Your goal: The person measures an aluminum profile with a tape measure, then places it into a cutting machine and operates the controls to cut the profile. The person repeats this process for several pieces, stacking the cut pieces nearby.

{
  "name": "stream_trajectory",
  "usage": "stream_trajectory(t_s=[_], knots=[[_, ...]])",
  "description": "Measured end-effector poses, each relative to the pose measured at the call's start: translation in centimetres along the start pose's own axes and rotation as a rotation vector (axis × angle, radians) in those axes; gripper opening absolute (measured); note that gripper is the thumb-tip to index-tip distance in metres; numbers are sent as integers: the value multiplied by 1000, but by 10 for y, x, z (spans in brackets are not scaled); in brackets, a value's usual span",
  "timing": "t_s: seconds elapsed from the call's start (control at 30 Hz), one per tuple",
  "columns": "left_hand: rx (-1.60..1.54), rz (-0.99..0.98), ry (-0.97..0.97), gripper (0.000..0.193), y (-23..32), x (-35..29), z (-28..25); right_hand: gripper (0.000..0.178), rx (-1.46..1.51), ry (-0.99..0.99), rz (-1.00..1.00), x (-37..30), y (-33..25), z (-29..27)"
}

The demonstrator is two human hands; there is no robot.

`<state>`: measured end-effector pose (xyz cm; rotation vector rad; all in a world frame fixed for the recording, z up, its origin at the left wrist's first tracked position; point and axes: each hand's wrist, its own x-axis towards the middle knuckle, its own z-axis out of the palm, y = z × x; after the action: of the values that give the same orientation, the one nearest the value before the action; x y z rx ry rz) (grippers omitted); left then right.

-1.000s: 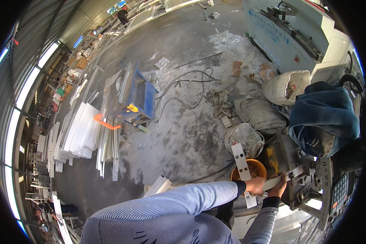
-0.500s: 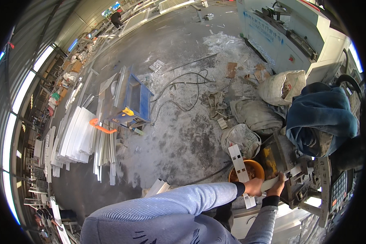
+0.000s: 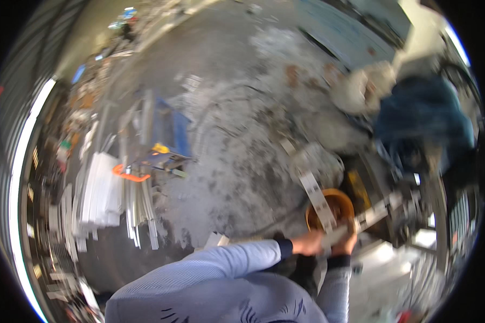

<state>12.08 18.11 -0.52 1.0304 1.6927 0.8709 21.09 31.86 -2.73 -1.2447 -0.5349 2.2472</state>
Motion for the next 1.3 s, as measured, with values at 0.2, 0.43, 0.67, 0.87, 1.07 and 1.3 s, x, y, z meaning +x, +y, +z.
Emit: stream_trajectory(t_s=[0.2,0.43,0.67,0.87,1.07,1.3], knots=[[-81,-99,-43,36,24,-18,-19,26,-32,49,-19,-22,3,5],[-143,-254,-82,36,20,-17,-23,24,60,-9,-6,-27,1,26],[-11,-300,-88,37,16,-35,-27,21,30,24,-34,-42,16,33],[-53,-257,-62,37,16,-43,-24,20,30,18,-6,-47,15,32],[-86,-328,-86,41,17,-44,-29,19,36,38,20,-51,15,37],[-50,-302,-90,41,31,-13,-29,26,38,9,33,-30,-15,33]])
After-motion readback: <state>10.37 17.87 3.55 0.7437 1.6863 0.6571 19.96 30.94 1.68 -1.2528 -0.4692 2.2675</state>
